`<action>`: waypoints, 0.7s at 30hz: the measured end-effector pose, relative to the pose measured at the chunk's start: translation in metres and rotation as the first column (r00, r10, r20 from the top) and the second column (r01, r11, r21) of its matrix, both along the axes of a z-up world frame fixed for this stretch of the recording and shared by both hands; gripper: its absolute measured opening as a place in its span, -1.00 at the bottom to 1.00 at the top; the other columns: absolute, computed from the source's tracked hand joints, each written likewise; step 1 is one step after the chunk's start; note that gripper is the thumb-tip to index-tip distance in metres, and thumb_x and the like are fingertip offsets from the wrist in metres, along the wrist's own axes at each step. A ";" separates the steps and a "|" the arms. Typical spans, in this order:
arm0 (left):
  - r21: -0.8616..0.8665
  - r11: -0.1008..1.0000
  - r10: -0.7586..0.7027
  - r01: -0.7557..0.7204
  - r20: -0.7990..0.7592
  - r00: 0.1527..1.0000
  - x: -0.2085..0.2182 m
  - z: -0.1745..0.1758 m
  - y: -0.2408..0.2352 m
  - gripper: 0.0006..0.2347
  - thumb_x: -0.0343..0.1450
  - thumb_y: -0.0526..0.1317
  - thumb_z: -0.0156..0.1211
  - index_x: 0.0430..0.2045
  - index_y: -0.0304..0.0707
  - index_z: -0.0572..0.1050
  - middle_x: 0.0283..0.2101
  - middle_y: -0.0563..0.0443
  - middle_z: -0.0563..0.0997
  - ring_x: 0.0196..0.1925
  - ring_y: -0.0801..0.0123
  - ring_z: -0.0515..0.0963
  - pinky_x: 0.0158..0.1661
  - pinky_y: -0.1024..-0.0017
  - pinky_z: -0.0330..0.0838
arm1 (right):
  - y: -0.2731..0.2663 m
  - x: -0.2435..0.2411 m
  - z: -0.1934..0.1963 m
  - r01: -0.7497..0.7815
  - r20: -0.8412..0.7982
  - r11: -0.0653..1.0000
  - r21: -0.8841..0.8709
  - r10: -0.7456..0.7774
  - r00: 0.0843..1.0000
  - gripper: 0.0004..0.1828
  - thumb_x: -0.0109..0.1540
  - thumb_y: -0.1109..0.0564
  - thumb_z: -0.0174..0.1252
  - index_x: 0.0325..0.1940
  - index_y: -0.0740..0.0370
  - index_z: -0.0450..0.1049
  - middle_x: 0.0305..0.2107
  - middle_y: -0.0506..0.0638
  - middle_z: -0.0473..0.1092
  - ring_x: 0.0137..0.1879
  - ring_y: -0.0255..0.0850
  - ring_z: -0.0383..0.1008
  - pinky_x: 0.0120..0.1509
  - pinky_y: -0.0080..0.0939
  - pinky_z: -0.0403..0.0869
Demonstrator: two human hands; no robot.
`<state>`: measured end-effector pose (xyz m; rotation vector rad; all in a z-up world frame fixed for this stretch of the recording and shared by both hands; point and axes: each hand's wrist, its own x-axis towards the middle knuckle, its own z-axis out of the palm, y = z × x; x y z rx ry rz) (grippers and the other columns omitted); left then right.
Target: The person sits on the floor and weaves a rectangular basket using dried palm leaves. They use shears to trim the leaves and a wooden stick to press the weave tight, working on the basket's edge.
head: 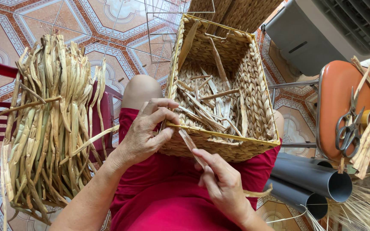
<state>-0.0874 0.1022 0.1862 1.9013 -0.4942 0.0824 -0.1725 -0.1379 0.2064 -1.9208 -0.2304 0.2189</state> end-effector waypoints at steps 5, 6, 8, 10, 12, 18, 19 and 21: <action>0.028 0.999 0.020 -0.020 -0.001 1.000 0.000 0.001 -0.001 -0.87 0.36 -0.34 0.21 -0.25 -0.20 0.57 0.14 0.00 0.49 0.15 0.18 0.43 0.20 0.27 0.35 | -0.003 0.008 0.008 -0.095 0.080 0.995 0.007 0.094 0.992 -0.36 0.19 0.54 -0.09 0.31 0.20 0.43 -0.14 0.06 0.43 -0.41 -0.35 0.42 -0.29 -0.39 0.50; 0.029 0.999 0.022 -0.021 -0.009 1.000 0.000 0.002 -0.002 -0.87 0.36 -0.34 0.21 -0.26 -0.20 0.58 0.13 0.00 0.49 0.14 0.19 0.44 0.18 0.28 0.37 | -0.004 0.009 0.010 -0.084 0.094 0.996 0.002 0.084 0.992 -0.36 0.19 0.54 -0.11 0.30 0.20 0.44 -0.15 0.08 0.43 -0.41 -0.33 0.39 -0.30 -0.39 0.49; 0.046 0.998 0.031 -0.031 0.003 1.000 0.001 0.003 -0.003 -0.88 0.35 -0.34 0.20 -0.28 -0.21 0.58 0.12 0.00 0.50 0.13 0.18 0.44 0.19 0.27 0.36 | -0.004 0.014 0.014 -0.116 0.256 0.988 -0.098 0.137 0.957 -0.36 0.20 0.52 -0.05 0.34 0.19 0.41 -0.18 0.06 0.42 -0.31 -0.27 0.43 -0.19 -0.33 0.49; 0.054 0.998 0.033 -0.033 0.010 0.999 0.001 0.003 -0.004 -0.89 0.35 -0.34 0.20 -0.30 -0.22 0.58 0.12 -0.01 0.50 0.12 0.18 0.45 0.20 0.27 0.35 | -0.002 0.017 0.016 -0.120 0.319 0.981 -0.155 0.165 0.933 -0.38 0.21 0.48 0.04 0.34 0.16 0.41 -0.26 0.03 0.40 -0.29 -0.23 0.43 -0.18 -0.29 0.48; 0.054 0.998 0.031 -0.032 0.019 0.999 0.003 0.002 -0.003 -0.88 0.34 -0.34 0.20 -0.30 -0.22 0.58 0.11 -0.01 0.50 0.12 0.18 0.45 0.20 0.27 0.36 | 0.002 0.022 0.015 -0.113 0.298 0.980 -0.165 0.159 0.941 -0.43 0.24 0.44 0.16 0.32 0.11 0.42 -0.39 -0.02 0.37 -0.36 -0.22 0.40 -0.24 -0.27 0.44; 0.058 0.998 0.008 -0.010 0.037 0.999 0.004 -0.002 0.000 -0.86 0.34 -0.34 0.20 -0.27 -0.21 0.59 0.12 -0.03 0.50 0.17 0.16 0.45 0.21 0.26 0.35 | 0.005 0.028 0.013 -0.179 0.319 0.951 -0.253 0.257 0.912 -0.33 0.19 0.48 0.10 0.38 0.12 0.39 -0.51 0.00 0.24 -0.48 -0.19 0.31 -0.36 -0.19 0.41; 0.057 0.998 0.004 -0.006 0.030 1.000 0.004 -0.002 0.000 -0.86 0.35 -0.34 0.20 -0.27 -0.21 0.59 0.12 -0.03 0.50 0.17 0.16 0.45 0.21 0.26 0.35 | 0.005 0.029 0.014 -0.197 0.338 0.950 -0.243 0.273 0.901 -0.33 0.19 0.48 0.10 0.38 0.14 0.38 -0.51 -0.01 0.24 -0.48 -0.19 0.31 -0.36 -0.19 0.40; 0.054 0.999 -0.002 0.001 0.018 1.000 0.005 -0.002 0.001 -0.87 0.36 -0.33 0.20 -0.26 -0.21 0.59 0.12 -0.03 0.49 0.17 0.16 0.45 0.22 0.25 0.35 | 0.004 0.031 0.015 -0.234 0.376 0.946 -0.224 0.306 0.875 -0.33 0.21 0.49 0.08 0.40 0.16 0.36 -0.50 -0.02 0.23 -0.47 -0.19 0.30 -0.36 -0.18 0.40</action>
